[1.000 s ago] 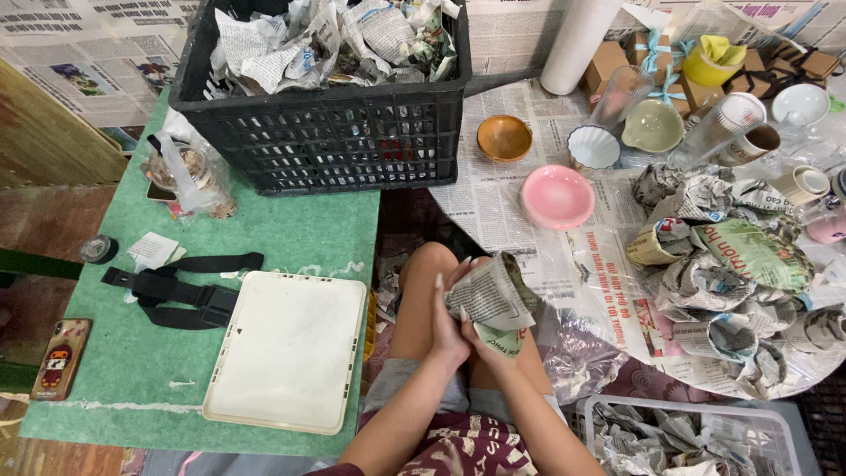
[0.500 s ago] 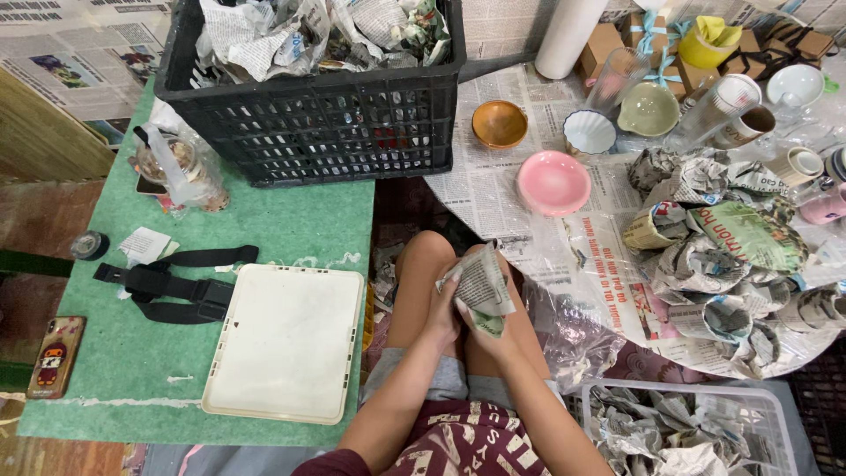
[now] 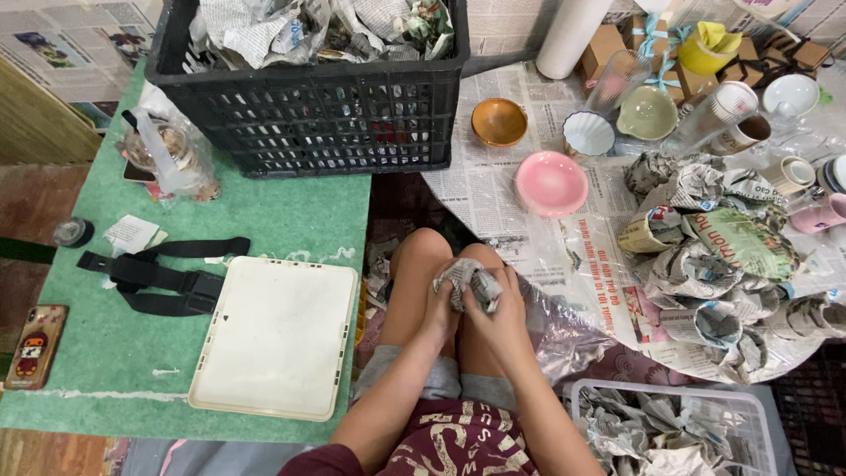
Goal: The person sits on the floor and wraps small ceramic dishes and cups in newspaper. They pick up each item, fold a sheet of newspaper around it, and place the wrapped bundle into a nearby crate. The process is repeated for multiple items.
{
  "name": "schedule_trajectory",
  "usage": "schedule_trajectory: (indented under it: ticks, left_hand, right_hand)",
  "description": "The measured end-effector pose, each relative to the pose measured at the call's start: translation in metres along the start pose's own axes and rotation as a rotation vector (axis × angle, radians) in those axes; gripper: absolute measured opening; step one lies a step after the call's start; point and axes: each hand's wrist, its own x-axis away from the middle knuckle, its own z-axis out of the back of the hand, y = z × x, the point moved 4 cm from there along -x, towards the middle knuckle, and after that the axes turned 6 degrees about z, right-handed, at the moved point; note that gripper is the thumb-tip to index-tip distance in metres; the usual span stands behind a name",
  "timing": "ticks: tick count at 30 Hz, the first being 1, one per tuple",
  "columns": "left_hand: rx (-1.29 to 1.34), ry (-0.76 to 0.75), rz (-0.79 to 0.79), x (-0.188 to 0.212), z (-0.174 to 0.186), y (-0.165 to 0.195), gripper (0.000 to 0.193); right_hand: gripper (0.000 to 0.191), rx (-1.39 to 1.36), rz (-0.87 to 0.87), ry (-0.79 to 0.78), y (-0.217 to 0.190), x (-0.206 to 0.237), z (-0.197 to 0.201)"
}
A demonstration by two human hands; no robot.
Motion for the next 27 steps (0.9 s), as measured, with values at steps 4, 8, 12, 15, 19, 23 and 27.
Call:
schedule_trajectory:
  ticks: [4,8,12,15,19,23,27]
  left_hand:
    - [-0.035,0.103,0.079,0.001,0.005,-0.003,0.075]
    - [0.027,0.020,0.035,0.000,0.000,0.003,0.078]
    - [0.014,-0.050,-0.025,0.002,-0.008,0.008,0.073]
    - [-0.024,0.103,0.095,0.001,-0.002,0.004,0.069]
    - [0.073,0.090,0.120,-0.001,0.003,0.000,0.061]
    - [0.054,-0.002,0.047,0.001,0.002,-0.002,0.066]
    - [0.058,0.122,0.186,0.003,0.007,-0.006,0.071]
  right_hand:
    - [0.038,-0.039,-0.082,-0.071,-0.003,-0.010,0.001]
    - [0.078,-0.152,-0.228,-0.112,0.006,-0.010,-0.008]
    - [0.039,-0.075,0.017,-0.128,0.000,-0.010,-0.006]
    - [0.035,-0.218,-0.084,-0.210,0.005,-0.007,0.000]
    - [0.028,-0.475,-0.025,-0.308,0.007,0.001,0.017]
    - [0.027,-0.316,-0.183,-0.246,0.021,0.009,0.012]
    - [0.025,-0.296,-0.271,-0.145,0.029,0.009,-0.001]
